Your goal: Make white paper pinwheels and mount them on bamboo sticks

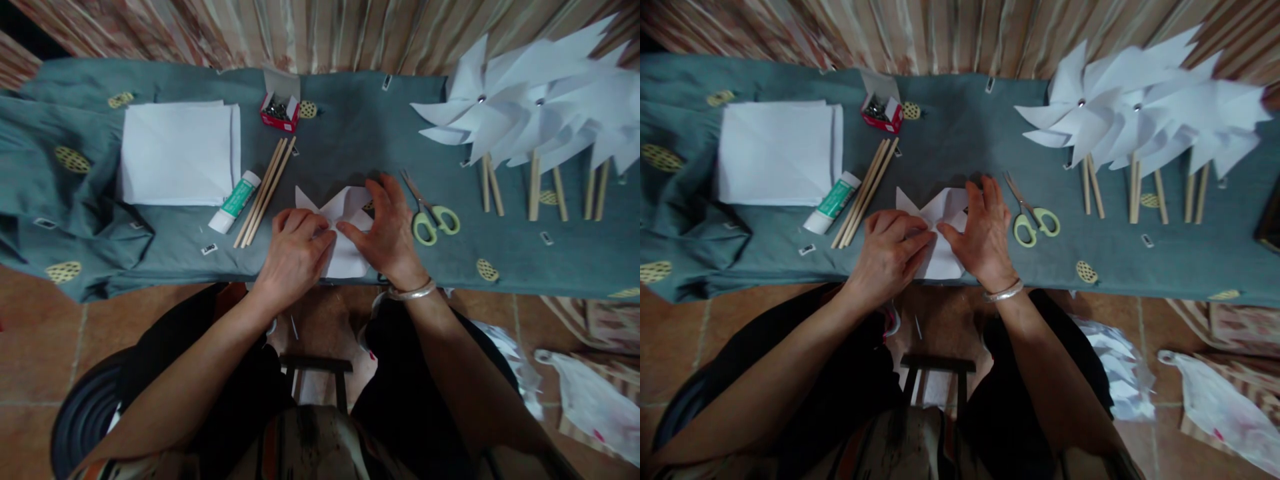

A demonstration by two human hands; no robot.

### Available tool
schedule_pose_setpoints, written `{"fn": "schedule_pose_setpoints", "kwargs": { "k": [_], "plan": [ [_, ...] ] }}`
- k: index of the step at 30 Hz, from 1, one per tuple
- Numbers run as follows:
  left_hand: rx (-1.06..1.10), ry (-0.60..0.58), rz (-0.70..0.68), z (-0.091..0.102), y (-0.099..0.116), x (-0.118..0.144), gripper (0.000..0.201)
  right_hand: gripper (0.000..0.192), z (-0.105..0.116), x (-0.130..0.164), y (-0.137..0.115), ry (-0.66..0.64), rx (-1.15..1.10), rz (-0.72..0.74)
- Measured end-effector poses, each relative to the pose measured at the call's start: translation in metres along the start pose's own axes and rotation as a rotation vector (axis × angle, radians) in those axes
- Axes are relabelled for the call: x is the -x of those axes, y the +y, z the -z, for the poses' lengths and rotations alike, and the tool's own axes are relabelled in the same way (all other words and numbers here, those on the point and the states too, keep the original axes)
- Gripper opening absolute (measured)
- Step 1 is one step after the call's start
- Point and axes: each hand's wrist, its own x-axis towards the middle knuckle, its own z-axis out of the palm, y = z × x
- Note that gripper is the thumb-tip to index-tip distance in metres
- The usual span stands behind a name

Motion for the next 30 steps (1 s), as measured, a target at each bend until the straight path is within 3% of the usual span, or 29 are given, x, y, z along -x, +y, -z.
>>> {"fn": "schedule_pose_setpoints", "kwargs": {
  "k": [13, 30],
  "plan": [
    [0.018, -0.014, 0.004, 0.001, 0.001, -0.001, 0.023, 0.072, 0.006, -0.001, 0.017, 0.021, -0.045, 0.098],
    [-0.004, -0.005, -0.007, 0.0, 0.001, -0.002, 0.021, 0.073, 0.007, -0.001, 0.011, -0.007, -0.041, 0.068]
  ]
}}
